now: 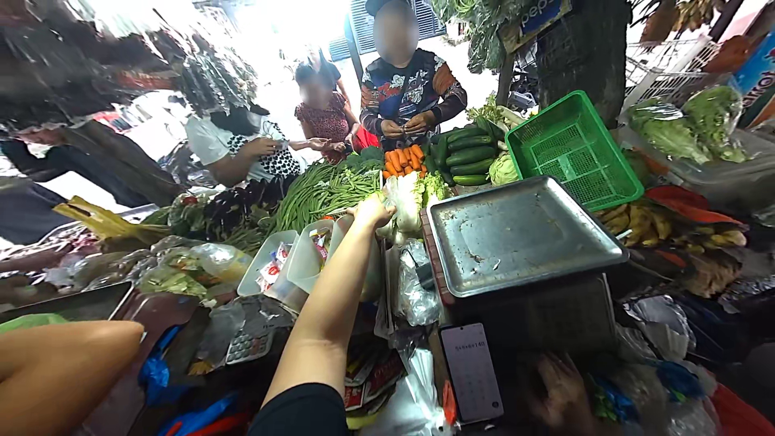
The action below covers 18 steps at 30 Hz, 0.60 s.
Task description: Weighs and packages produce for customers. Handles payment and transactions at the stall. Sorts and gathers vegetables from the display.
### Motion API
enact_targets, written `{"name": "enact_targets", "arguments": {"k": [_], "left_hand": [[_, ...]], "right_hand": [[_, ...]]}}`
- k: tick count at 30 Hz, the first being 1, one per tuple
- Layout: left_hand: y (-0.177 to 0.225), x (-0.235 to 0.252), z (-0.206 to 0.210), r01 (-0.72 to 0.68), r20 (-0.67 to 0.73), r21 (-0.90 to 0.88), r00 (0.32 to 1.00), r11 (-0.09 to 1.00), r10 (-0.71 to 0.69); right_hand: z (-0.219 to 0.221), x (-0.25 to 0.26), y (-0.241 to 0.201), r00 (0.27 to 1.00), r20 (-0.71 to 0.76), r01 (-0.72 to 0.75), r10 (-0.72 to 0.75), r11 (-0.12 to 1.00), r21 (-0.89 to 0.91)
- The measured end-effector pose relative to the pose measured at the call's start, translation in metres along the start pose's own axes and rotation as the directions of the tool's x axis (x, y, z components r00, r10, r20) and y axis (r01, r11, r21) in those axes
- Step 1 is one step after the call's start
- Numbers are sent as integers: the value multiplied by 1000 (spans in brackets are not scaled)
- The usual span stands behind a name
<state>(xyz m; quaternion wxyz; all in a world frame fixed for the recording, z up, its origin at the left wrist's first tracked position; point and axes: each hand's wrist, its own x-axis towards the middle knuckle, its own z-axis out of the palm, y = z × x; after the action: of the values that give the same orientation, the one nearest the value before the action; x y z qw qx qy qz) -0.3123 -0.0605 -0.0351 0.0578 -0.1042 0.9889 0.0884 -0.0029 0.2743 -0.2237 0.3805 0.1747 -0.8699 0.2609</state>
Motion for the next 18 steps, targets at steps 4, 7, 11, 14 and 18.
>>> {"name": "enact_targets", "arguments": {"k": [4, 7, 11, 14, 18], "left_hand": [[-2, -1, -1, -12, -2, -17, 1000, 1000, 12], [-4, -2, -1, -26, -14, -34, 1000, 999, 25], [-6, -1, 0, -26, -14, -42, 1000, 999, 25], [-8, 2, -1, -28, -45, -149, 999, 988, 21], [-5, -4, -25, -99, -263, -392, 965, 914, -8]], "right_hand": [[0, 1, 1, 1000, -2, 7, -7, 1000, 4], [0, 2, 0, 1000, -6, 1, -1, 1000, 9], [0, 2, 1, 1000, 4, -1, 1, 1000, -1], [1, 2, 3, 1000, -6, 13, -13, 1000, 1], [1, 3, 6, 1000, -6, 25, -25, 999, 27]]}}
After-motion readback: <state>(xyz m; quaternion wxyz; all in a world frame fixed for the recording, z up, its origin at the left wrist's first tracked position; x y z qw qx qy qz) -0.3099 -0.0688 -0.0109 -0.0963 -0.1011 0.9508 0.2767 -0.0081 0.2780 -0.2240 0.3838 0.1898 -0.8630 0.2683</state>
